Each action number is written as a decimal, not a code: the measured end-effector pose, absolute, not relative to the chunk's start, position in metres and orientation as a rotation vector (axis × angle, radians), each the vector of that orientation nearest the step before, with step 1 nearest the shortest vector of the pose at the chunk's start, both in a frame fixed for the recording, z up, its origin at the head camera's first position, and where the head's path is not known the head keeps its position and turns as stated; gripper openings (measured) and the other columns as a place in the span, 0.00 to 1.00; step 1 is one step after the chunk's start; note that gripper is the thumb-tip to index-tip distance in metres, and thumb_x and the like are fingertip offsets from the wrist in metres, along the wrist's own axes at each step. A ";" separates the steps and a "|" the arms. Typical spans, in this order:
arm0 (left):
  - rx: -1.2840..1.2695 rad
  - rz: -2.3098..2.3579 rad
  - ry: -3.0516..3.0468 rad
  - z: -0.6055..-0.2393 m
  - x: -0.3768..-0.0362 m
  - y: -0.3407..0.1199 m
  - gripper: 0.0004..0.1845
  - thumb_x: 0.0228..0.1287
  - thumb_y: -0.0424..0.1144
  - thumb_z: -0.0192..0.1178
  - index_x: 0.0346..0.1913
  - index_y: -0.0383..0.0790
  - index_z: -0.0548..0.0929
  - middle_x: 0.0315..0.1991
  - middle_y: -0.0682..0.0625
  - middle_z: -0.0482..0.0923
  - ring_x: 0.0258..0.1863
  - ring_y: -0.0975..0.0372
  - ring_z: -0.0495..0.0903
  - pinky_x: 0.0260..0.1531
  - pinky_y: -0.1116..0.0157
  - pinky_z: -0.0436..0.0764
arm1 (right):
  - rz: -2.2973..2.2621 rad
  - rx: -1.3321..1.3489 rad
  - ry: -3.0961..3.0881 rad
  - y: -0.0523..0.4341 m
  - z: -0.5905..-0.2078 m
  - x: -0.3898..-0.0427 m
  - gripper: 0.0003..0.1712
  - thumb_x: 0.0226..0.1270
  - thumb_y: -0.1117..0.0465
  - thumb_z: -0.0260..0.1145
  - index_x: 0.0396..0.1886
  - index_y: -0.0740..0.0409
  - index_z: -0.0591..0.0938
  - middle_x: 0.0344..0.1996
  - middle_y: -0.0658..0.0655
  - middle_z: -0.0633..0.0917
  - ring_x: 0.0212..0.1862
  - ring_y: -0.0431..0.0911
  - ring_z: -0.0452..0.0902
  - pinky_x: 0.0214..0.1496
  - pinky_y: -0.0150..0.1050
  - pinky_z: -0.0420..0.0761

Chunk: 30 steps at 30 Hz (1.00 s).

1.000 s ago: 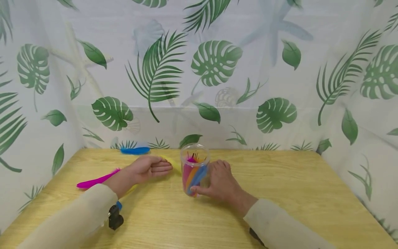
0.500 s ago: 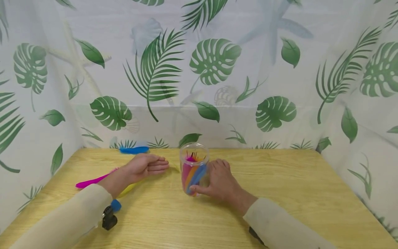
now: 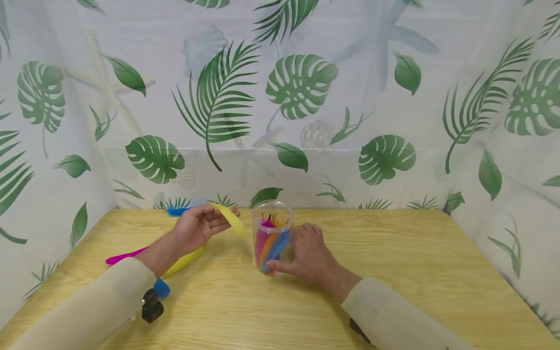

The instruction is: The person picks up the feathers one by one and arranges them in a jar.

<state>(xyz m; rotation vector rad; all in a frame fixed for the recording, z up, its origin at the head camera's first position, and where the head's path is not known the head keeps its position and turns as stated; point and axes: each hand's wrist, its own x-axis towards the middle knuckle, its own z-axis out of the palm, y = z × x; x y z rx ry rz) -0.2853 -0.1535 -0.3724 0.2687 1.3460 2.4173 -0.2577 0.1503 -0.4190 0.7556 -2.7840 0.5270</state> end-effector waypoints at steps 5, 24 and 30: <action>0.360 2.441 1.303 -0.360 -0.289 -0.149 0.22 0.80 0.34 0.32 0.34 0.36 0.77 0.57 0.40 0.81 0.61 0.50 0.78 0.58 0.58 0.79 | 0.521 0.760 -2.773 0.151 -0.418 -0.258 0.54 0.51 0.25 0.68 0.68 0.54 0.68 0.57 0.54 0.80 0.61 0.53 0.69 0.70 0.58 0.58; 0.603 2.401 1.267 -0.307 -0.302 -0.098 0.25 0.80 0.35 0.32 0.43 0.32 0.83 0.48 0.45 0.87 0.52 0.57 0.86 0.53 0.62 0.82 | 0.570 0.746 -2.797 0.154 -0.418 -0.258 0.53 0.51 0.27 0.70 0.69 0.52 0.68 0.59 0.54 0.79 0.62 0.53 0.68 0.71 0.59 0.56; 0.575 2.341 1.422 -0.318 -0.303 -0.089 0.21 0.76 0.33 0.34 0.43 0.33 0.81 0.50 0.44 0.86 0.52 0.57 0.86 0.59 0.59 0.78 | 0.550 0.781 -2.761 0.152 -0.420 -0.259 0.52 0.52 0.26 0.69 0.68 0.52 0.68 0.59 0.55 0.79 0.60 0.53 0.69 0.70 0.60 0.58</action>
